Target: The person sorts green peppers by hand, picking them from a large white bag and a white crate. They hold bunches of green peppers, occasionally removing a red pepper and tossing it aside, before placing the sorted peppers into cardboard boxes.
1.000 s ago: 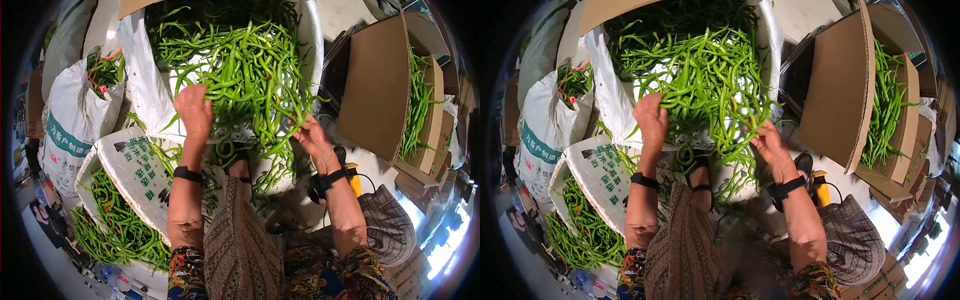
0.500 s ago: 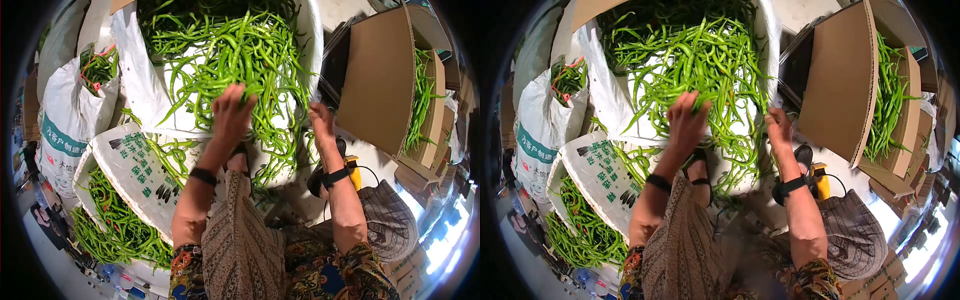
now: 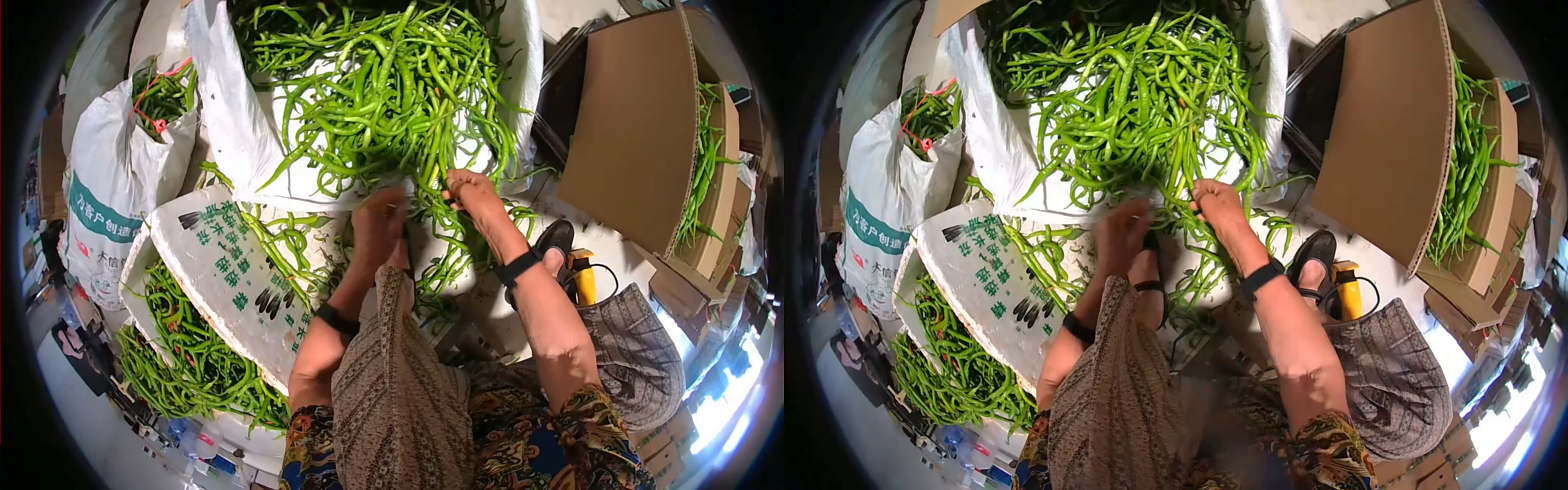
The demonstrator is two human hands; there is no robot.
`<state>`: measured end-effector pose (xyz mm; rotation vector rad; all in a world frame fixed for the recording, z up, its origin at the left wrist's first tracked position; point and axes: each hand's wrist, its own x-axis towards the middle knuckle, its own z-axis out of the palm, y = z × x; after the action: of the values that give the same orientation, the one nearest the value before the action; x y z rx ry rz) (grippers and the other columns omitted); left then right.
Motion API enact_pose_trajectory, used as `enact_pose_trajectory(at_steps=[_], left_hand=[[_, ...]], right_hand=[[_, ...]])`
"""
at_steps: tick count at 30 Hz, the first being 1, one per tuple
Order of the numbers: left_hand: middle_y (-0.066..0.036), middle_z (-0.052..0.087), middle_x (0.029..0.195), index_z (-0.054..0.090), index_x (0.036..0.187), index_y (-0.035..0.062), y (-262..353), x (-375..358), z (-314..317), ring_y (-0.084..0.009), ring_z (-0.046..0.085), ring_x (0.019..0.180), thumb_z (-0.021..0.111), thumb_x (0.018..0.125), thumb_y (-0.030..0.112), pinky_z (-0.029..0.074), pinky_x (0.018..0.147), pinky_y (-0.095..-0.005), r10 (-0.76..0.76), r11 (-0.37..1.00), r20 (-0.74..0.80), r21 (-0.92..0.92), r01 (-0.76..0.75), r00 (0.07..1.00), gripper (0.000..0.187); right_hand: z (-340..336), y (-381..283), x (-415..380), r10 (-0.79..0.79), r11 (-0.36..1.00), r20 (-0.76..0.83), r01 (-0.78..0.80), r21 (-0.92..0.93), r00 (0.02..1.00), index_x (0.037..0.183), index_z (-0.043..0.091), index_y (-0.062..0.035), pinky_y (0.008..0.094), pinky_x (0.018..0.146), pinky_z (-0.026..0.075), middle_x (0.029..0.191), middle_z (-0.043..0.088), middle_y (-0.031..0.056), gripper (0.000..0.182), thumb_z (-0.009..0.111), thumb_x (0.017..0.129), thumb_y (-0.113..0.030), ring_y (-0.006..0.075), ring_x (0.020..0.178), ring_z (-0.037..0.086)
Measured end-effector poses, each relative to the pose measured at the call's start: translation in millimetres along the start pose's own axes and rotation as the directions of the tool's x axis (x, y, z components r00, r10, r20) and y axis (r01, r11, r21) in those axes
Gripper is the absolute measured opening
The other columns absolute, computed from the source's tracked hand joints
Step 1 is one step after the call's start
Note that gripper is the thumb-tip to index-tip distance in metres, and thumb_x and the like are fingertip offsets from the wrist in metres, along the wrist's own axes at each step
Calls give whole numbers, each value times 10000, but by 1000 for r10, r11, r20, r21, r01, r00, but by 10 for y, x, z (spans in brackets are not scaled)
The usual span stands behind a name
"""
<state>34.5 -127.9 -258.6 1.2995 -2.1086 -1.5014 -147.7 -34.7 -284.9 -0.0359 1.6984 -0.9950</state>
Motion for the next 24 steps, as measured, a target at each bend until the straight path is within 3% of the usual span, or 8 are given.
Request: enact_pose_trajectory(at_steps=[3,6,10,13,14,17,18,24], left_hand=[[-54,663,796,661,1002,12,-120,85,315,-131,619,688,683,835,147,497,664,-273,-63,997,-35,-53,61,997,215],[-3,627,767,661,1019,16,-82,230,356,-104,576,656,671,843,157,460,607,-255,-223,948,144,-200,249,964,226],[45,573,750,647,1064,15,276,132,-19,-65,502,620,661,845,146,381,559,-208,-175,693,492,-554,462,853,256],[51,566,777,636,1085,6,335,28,-117,-37,476,638,657,842,129,356,573,-183,-120,521,657,-596,611,744,273],[46,585,806,634,1092,3,389,1,-159,-30,492,664,659,842,128,369,594,-177,-106,506,720,-554,661,686,281],[13,647,937,629,1132,-13,636,-121,-252,-29,562,802,661,839,131,417,727,-167,-105,524,799,-461,716,592,328],[10,652,949,626,1142,-16,664,-158,-259,-32,568,817,659,839,130,418,746,-166,-74,517,803,-476,711,592,338],[-54,670,1060,611,1174,-36,866,-429,-365,-97,604,987,631,841,109,433,903,-238,-112,472,756,-530,704,645,364]], right_hand=[[183,-178,11,150,986,40,-153,61,988,964,638,-40,211,541,394,750,620,-21,148,628,862,-146,84,642,543],[177,-132,58,109,978,80,-121,168,991,871,614,-75,203,455,306,674,546,-47,113,688,841,-155,46,542,435],[-187,-486,-365,124,977,262,-164,134,957,903,643,-59,177,423,267,694,564,-48,110,675,876,-161,27,463,385],[-353,-535,-532,105,970,179,-140,199,978,985,659,-39,167,434,295,746,605,-26,147,649,896,-156,21,485,410],[-435,-418,-470,50,972,136,-79,220,990,1078,650,-16,178,508,387,853,645,28,240,640,904,-180,50,615,517],[-350,-254,-442,-45,975,-318,110,191,947,1120,634,0,231,621,460,935,647,57,305,643,902,-213,107,803,579],[-345,-270,-496,-98,977,-343,155,144,934,1152,621,0,284,706,482,962,635,48,359,639,904,-259,152,904,581],[-212,-656,-1114,-39,983,-6,39,177,999,1178,607,-46,236,677,449,966,649,11,435,709,864,-329,101,840,585]])
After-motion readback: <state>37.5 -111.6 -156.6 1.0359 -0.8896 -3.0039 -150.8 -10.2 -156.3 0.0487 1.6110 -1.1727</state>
